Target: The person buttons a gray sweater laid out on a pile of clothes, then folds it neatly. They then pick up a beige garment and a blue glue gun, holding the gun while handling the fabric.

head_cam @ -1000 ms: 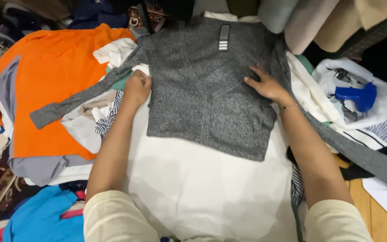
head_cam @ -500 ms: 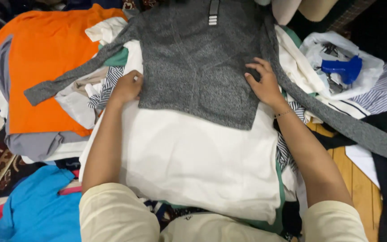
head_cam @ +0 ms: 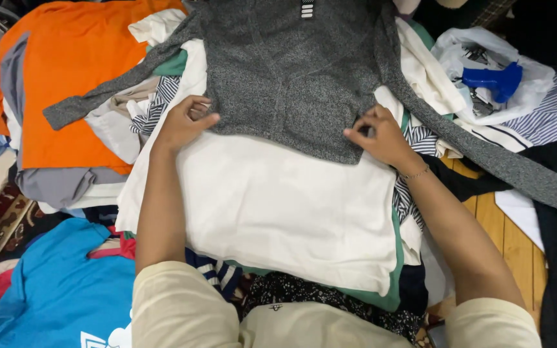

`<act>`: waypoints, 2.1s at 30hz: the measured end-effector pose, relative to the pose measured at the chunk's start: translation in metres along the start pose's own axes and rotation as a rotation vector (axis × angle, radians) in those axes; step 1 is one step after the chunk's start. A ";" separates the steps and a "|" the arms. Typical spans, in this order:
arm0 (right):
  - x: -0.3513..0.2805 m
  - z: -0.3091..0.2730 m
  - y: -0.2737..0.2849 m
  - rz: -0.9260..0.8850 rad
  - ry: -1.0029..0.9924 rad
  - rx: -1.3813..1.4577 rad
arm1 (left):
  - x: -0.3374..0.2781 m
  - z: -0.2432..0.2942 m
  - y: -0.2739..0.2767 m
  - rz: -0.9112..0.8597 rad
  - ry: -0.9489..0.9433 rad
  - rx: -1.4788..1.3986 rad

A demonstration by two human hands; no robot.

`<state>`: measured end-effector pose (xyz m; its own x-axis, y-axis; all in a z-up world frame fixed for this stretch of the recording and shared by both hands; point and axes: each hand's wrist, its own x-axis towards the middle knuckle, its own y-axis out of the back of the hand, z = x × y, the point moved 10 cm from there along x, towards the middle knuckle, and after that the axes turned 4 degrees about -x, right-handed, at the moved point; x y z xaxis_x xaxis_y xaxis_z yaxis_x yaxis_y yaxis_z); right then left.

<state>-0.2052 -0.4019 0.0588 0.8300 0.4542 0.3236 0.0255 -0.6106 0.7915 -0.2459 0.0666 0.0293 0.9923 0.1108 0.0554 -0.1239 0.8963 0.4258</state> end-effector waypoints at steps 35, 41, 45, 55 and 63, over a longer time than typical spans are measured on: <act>0.025 0.030 0.029 0.134 -0.176 0.150 | 0.057 0.062 0.087 0.606 -0.372 -0.358; 0.036 0.024 0.047 0.349 -0.449 1.204 | 0.090 0.065 0.072 0.481 -0.185 -0.707; 0.019 0.044 0.004 0.215 -0.797 1.170 | 0.077 0.054 0.016 0.128 0.044 -0.058; 0.016 -0.032 -0.007 -0.327 -0.336 0.184 | 0.098 -0.037 -0.029 0.270 0.092 0.402; 0.008 0.017 0.005 0.235 -0.195 0.422 | 0.094 -0.045 -0.015 0.513 -0.065 -0.303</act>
<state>-0.1894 -0.4122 0.0569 0.9277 0.1691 0.3328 0.0155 -0.9082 0.4182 -0.1510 0.0830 -0.0127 0.8026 0.5437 0.2454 -0.5714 0.8189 0.0543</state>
